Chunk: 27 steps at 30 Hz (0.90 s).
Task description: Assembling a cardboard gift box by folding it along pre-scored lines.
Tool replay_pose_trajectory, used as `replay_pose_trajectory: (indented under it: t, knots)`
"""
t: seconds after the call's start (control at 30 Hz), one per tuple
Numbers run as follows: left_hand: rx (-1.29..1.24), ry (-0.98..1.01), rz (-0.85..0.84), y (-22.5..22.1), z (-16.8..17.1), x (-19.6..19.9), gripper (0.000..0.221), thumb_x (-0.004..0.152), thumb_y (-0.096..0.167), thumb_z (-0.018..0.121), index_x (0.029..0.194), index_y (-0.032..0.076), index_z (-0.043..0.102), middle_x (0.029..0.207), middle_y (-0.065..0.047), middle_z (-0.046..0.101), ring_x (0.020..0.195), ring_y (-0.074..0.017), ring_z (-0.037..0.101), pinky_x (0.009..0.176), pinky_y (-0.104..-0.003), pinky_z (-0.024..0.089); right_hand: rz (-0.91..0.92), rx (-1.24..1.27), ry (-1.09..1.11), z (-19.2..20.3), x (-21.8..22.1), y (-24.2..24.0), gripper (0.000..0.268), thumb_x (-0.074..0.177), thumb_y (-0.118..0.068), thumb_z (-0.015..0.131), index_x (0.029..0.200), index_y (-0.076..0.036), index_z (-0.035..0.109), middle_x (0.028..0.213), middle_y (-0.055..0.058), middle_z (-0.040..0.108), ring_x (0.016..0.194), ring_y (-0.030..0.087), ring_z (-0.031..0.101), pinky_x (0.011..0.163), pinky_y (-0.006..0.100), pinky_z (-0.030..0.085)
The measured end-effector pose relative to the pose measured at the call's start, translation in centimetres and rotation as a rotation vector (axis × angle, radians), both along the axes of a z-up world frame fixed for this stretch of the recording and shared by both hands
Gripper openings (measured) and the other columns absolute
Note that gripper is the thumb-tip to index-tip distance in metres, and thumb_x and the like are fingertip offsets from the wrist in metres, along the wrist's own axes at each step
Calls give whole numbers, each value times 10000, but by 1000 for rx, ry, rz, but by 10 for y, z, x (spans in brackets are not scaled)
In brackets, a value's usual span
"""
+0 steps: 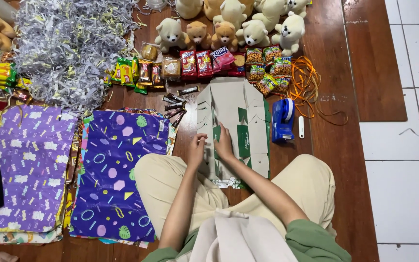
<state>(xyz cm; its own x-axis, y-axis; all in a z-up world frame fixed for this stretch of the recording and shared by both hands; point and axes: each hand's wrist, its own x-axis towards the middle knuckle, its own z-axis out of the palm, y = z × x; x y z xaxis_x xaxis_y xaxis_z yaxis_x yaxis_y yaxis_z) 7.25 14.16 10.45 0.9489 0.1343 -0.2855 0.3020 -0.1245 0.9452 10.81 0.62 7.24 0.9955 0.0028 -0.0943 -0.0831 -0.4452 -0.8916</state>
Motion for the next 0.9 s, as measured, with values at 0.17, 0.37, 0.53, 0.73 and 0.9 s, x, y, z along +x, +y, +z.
replay_pose_trajectory:
  t: [0.17, 0.37, 0.53, 0.73, 0.9]
  knots:
    - [-150, 54, 19, -16, -1, 3, 428, 1091, 309, 436, 1431, 53, 478, 1391, -224, 567, 1170, -316, 621, 879, -403, 532, 189, 11, 18, 16, -12, -9, 807, 829, 204, 466, 1589, -44, 353, 1436, 253, 459, 1385, 467, 440, 1154, 523, 376]
    - [-355, 167, 136, -23, 18, 7, 706, 1107, 500, 262, 1593, -8, 197, 1545, -269, 404, 1294, -346, 515, 948, -361, 483, 444, -158, -102, 58, -51, -23, 769, 845, 217, 470, 1548, -94, 439, 1451, 178, 513, 1380, 382, 464, 1158, 479, 381]
    - [-377, 305, 359, -16, -54, 13, 869, 1056, 716, 247, 1651, 131, 4, 1598, -312, 229, 1299, -453, 510, 1097, -530, 387, 652, -601, -372, 88, -68, -39, 501, 905, 47, 582, 1377, -119, 608, 1307, 108, 649, 1181, 263, 602, 888, 370, 506]
    - [-210, 366, 481, -24, -70, -1, 762, 1068, 621, 332, 1645, 207, 58, 1620, -181, 289, 1143, -319, 643, 992, -463, 460, 646, -850, -494, 69, -62, -67, 457, 923, -88, 627, 1366, -197, 602, 1244, 66, 700, 1100, 238, 631, 789, 352, 470]
    - [343, -269, 247, -45, -35, -25, 899, 653, -95, 565, 1473, 89, 246, 1448, -199, 185, 1314, -463, 226, 1162, -591, 102, 619, -801, -164, 56, -63, -105, 844, 788, -58, 775, 1543, -214, 430, 1455, 103, 553, 1350, 293, 479, 1024, 467, 421]
